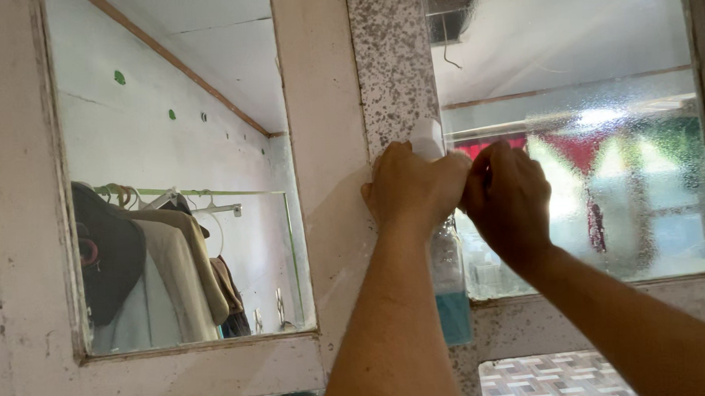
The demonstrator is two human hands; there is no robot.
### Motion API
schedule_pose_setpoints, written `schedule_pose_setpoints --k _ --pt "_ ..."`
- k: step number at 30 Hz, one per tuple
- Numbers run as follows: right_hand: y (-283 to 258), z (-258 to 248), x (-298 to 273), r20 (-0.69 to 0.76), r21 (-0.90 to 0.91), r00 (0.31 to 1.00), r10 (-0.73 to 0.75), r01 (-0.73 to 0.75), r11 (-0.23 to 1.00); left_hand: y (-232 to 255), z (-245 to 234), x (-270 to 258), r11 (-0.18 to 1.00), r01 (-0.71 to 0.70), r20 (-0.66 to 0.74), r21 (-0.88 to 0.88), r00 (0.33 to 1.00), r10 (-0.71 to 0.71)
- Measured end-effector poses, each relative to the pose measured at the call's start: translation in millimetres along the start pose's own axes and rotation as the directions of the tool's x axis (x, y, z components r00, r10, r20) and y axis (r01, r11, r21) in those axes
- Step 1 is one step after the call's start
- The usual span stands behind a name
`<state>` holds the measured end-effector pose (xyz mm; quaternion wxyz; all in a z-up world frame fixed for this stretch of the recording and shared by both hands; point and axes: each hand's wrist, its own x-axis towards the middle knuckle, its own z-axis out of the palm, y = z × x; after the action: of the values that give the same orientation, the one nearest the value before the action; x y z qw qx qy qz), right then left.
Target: The person sprays cleaning liquid from a bottle onto multiple glass panes in a white wooden frame and wipes the surface with a cloth.
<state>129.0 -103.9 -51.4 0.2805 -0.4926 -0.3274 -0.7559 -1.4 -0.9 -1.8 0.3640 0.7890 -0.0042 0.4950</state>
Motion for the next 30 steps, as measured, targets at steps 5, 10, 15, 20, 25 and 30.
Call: schedule_pose_setpoints --k 5,10,15,20,25,30 --pt "-19 -18 -36 0.02 0.019 0.999 0.045 -0.045 0.999 -6 6 9 0.999 0.0 -0.03 0.052 1.0 0.001" --pt "-29 -38 -73 0.07 0.085 0.996 0.056 -0.062 0.994 -11 7 13 0.996 -0.034 -0.005 0.079 0.999 0.034" --pt "-18 -40 -68 0.136 0.082 0.989 -0.051 0.04 0.996 -12 3 14 0.999 -0.008 0.029 0.05 1.0 0.007" --pt "36 7 21 -0.011 0.007 0.999 0.041 -0.041 0.999 -10 5 11 0.997 0.008 -0.014 0.074 1.0 -0.007" --pt "80 58 132 -0.053 -0.083 0.976 0.21 -0.214 0.973 -7 7 11 0.999 0.045 -0.017 0.018 0.999 -0.044" --pt "69 55 110 -0.222 -0.164 0.974 0.042 -0.08 0.983 -11 8 12 0.998 0.046 -0.029 0.042 0.999 -0.045"
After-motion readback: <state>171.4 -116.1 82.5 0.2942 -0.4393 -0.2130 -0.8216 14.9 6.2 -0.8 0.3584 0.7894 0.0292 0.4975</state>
